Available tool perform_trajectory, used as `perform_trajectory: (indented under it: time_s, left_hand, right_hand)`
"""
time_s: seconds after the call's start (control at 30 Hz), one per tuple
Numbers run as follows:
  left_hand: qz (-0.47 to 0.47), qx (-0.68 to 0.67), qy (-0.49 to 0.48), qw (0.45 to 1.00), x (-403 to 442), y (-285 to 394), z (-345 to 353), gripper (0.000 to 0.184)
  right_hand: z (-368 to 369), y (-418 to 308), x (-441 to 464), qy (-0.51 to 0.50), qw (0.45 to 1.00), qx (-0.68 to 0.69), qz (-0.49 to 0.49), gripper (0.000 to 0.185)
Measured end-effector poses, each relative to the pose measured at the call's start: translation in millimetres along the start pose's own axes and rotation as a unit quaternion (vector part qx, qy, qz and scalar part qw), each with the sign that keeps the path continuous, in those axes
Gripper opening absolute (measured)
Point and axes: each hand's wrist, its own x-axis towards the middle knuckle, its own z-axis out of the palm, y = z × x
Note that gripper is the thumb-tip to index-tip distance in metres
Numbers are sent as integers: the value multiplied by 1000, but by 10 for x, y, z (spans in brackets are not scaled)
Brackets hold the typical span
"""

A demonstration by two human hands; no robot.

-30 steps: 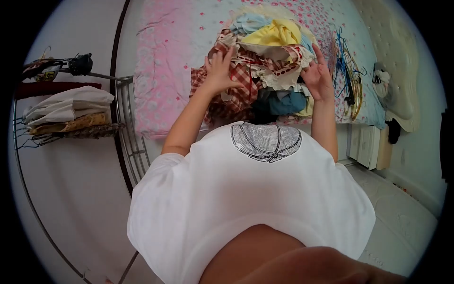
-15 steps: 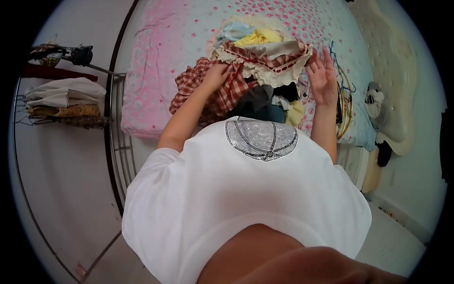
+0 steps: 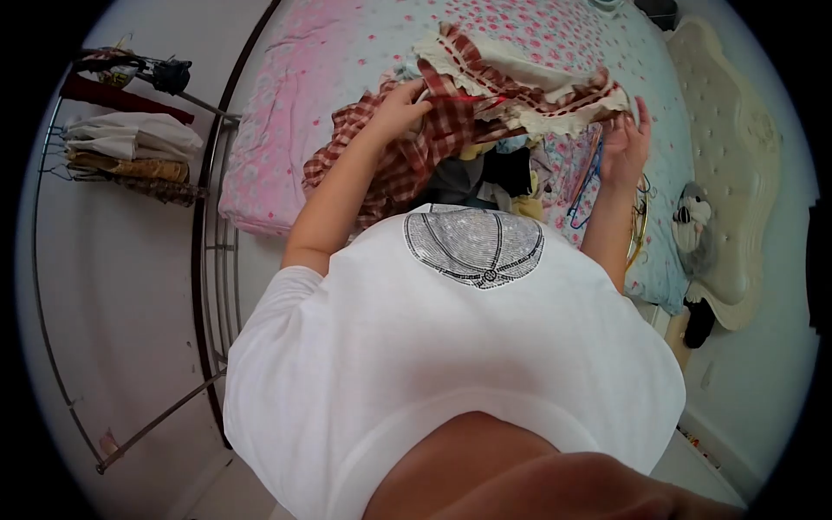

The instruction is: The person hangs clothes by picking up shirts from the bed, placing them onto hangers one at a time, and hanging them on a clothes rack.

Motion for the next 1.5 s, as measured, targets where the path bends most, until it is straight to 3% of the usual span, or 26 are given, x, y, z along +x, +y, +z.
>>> perform_trajectory:
  time_s: [0.07, 0.1, 0.23, 0.33, 0.43, 0.47, 0.53, 0.6, 0.63, 0.77, 0.87, 0.9, 1.03, 1.13, 1.27, 1.3, 1.4, 1.43, 1.5]
  left_hand:
    - [75, 65, 11, 995, 167, -184, 148, 47]
    - [19, 51, 82, 995, 119, -112, 292, 63]
    - [-39, -190, 145, 970, 413, -253, 305, 85]
    - [-2, -289, 153, 945, 471, -249, 310, 89]
    - [-81, -191, 138, 968, 605, -324, 267, 87]
    - [-113, -153, 142, 971, 625, -300, 295, 87]
    - [-80, -207, 170, 960, 734, -436, 376, 82]
    - [-62, -254, 210, 942, 765, -490, 431, 81]
    - [-52, -236, 243, 939, 838, -541, 439, 69]
    - [9, -232, 143, 962, 849, -537, 441, 40]
    - [19, -215, 119, 969, 823, -554, 434, 34]
    - [14, -217, 118, 969, 847, -654, 390, 32]
    - [-14, -191, 149, 970, 736, -601, 431, 33]
    - [-5, -181, 147, 972, 693, -536, 463, 31]
    - [-12, -189, 152, 970, 719, -578, 446, 35]
    - [-10, -192, 148, 970, 700, -553, 469, 35]
    - [-12, -186, 140, 972, 658, -495, 481, 33]
    - [-16, -182, 137, 974, 648, -481, 486, 32]
    - [-15, -178, 129, 975, 649, -480, 481, 33]
  right_hand:
    - [-124, 70, -34, 13, 999, 3, 39, 43]
    - [-232, 149, -37, 17, 998, 9, 61, 41]
    - [-519, 413, -32, 58, 988, -37, 142, 29]
    - [-744, 567, -103, 82, 970, -79, 216, 24]
    - [-1342, 992, -207, 70, 931, -119, 337, 21]
    - [-1433, 1088, -289, 112, 921, -135, 349, 21]
    - [-1555, 1261, -459, 196, 893, -166, 370, 22]
    - [-1677, 1344, -530, 233, 872, -280, 327, 22]
    - [-1743, 1361, -546, 249, 856, -336, 304, 22]
    - [-2050, 1232, -568, 256, 837, -471, 109, 27]
    - [-2241, 950, -529, 340, 680, -649, -14, 33]
    - [-2434, 951, -515, 398, 677, -620, -14, 43]
    - [-2954, 941, -475, 433, 571, -655, 240, 66]
    - [-3146, 929, -463, 293, 683, -549, 383, 64]
    - [-3397, 1314, -611, 331, 723, -493, 354, 45]
    - [-3677, 1549, -656, 335, 706, -534, 322, 40]
    - [-2983, 1327, -576, 326, 544, -735, 240, 40]
    - [-2886, 1303, -510, 345, 596, -690, 222, 35]
    - [-2898, 1302, -405, 306, 648, -673, 180, 32]
